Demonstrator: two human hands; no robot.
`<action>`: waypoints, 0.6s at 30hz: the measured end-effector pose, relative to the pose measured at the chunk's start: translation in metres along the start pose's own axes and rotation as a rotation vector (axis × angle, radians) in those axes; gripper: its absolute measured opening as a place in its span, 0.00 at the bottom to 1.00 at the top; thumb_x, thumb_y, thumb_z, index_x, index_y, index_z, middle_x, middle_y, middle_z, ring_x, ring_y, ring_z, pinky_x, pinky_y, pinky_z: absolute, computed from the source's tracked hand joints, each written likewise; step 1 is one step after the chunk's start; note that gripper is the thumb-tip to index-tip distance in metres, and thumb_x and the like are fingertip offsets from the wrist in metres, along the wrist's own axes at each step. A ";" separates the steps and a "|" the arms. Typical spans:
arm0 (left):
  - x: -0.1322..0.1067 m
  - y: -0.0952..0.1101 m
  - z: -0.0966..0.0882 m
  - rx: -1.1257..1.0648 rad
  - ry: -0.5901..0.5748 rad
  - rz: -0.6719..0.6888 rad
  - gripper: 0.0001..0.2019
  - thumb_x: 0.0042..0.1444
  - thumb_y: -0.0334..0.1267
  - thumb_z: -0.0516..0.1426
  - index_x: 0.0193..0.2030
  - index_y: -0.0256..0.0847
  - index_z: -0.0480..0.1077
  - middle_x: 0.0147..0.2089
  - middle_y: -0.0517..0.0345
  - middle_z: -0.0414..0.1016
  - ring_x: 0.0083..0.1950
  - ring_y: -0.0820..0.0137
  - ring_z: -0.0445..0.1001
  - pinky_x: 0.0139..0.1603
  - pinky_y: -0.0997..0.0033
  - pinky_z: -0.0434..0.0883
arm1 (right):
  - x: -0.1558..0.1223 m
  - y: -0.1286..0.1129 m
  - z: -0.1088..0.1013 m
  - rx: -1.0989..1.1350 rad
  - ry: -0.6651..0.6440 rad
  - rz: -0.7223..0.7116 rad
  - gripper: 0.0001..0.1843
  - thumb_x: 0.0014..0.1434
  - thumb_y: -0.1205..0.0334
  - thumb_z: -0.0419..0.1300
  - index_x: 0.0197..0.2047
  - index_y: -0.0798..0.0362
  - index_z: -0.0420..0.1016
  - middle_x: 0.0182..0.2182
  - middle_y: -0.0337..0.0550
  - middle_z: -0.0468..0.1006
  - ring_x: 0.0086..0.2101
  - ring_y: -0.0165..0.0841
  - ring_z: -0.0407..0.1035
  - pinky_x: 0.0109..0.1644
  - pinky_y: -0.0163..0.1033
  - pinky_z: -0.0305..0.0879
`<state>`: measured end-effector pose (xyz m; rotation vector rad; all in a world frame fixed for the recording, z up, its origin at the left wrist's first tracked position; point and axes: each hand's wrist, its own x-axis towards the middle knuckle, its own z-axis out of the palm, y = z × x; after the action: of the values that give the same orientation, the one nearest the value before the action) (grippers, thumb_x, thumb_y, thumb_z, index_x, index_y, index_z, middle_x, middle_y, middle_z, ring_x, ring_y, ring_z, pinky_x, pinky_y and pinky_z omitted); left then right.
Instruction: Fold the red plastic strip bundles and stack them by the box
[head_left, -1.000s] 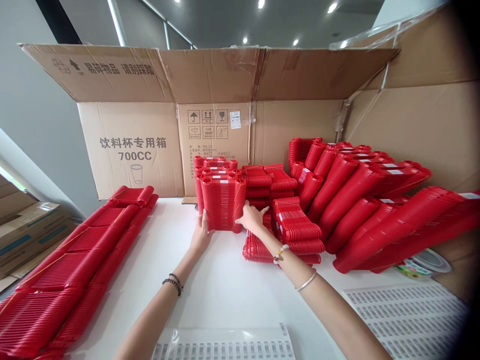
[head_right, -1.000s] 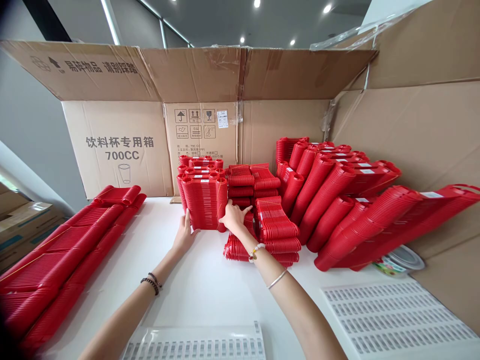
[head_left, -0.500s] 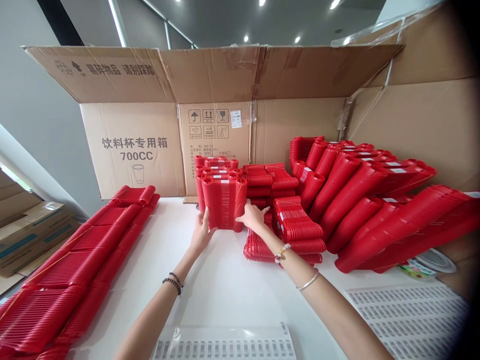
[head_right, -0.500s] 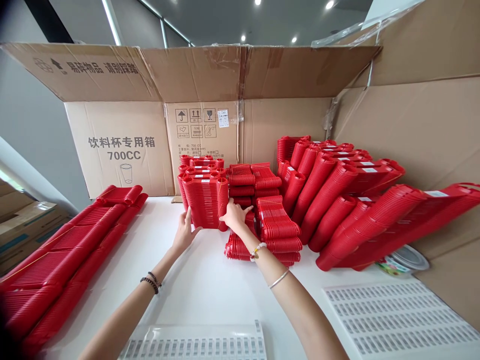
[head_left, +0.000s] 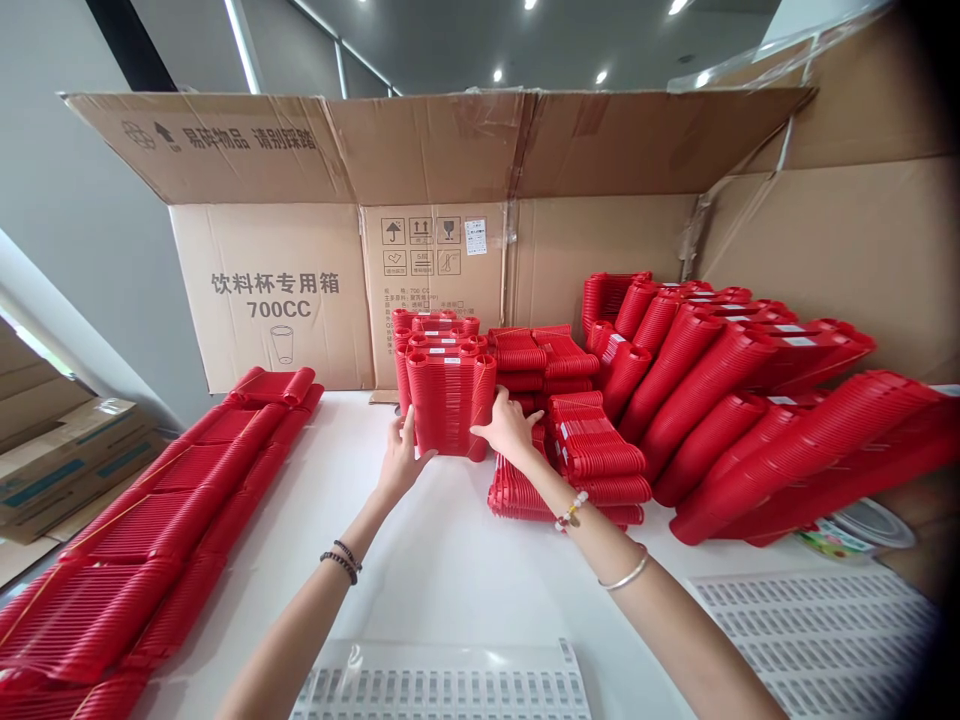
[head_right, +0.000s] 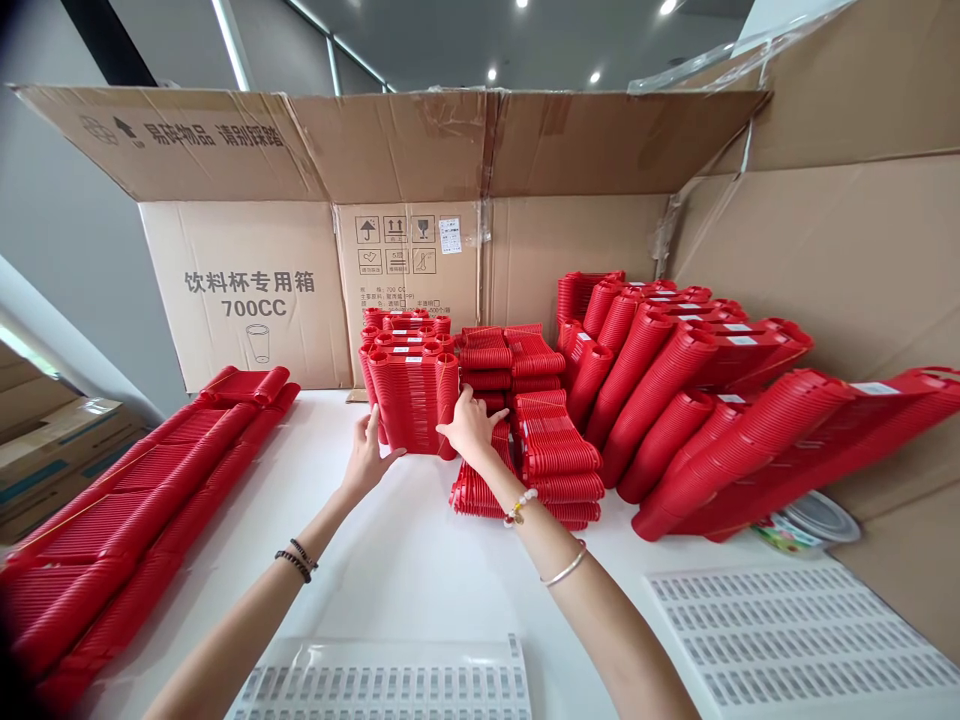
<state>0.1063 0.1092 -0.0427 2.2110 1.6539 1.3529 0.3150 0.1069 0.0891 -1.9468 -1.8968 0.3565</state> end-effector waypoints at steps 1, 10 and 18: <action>0.000 0.001 -0.001 -0.007 0.005 -0.009 0.52 0.54 0.37 0.64 0.74 0.53 0.32 0.60 0.43 0.55 0.60 0.53 0.65 0.56 0.46 0.71 | -0.001 -0.001 -0.001 0.000 -0.001 -0.007 0.42 0.53 0.62 0.68 0.65 0.62 0.52 0.53 0.64 0.74 0.60 0.52 0.61 0.63 0.75 0.34; -0.012 0.003 -0.004 -0.112 0.041 -0.126 0.49 0.56 0.44 0.62 0.74 0.50 0.33 0.58 0.42 0.59 0.56 0.55 0.68 0.51 0.47 0.73 | -0.015 -0.005 -0.010 -0.021 0.033 -0.032 0.41 0.56 0.62 0.66 0.66 0.64 0.52 0.59 0.67 0.68 0.61 0.55 0.59 0.62 0.77 0.40; -0.012 0.030 -0.040 -0.172 0.108 -0.133 0.39 0.59 0.44 0.58 0.72 0.47 0.42 0.57 0.43 0.61 0.52 0.60 0.69 0.46 0.56 0.73 | -0.086 0.054 -0.063 -0.125 0.366 -0.341 0.36 0.63 0.54 0.57 0.67 0.63 0.52 0.61 0.66 0.65 0.60 0.53 0.61 0.63 0.58 0.58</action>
<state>0.1017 0.0698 -0.0097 1.9302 1.6175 1.5390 0.3876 0.0145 0.1131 -1.5823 -1.9837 -0.2088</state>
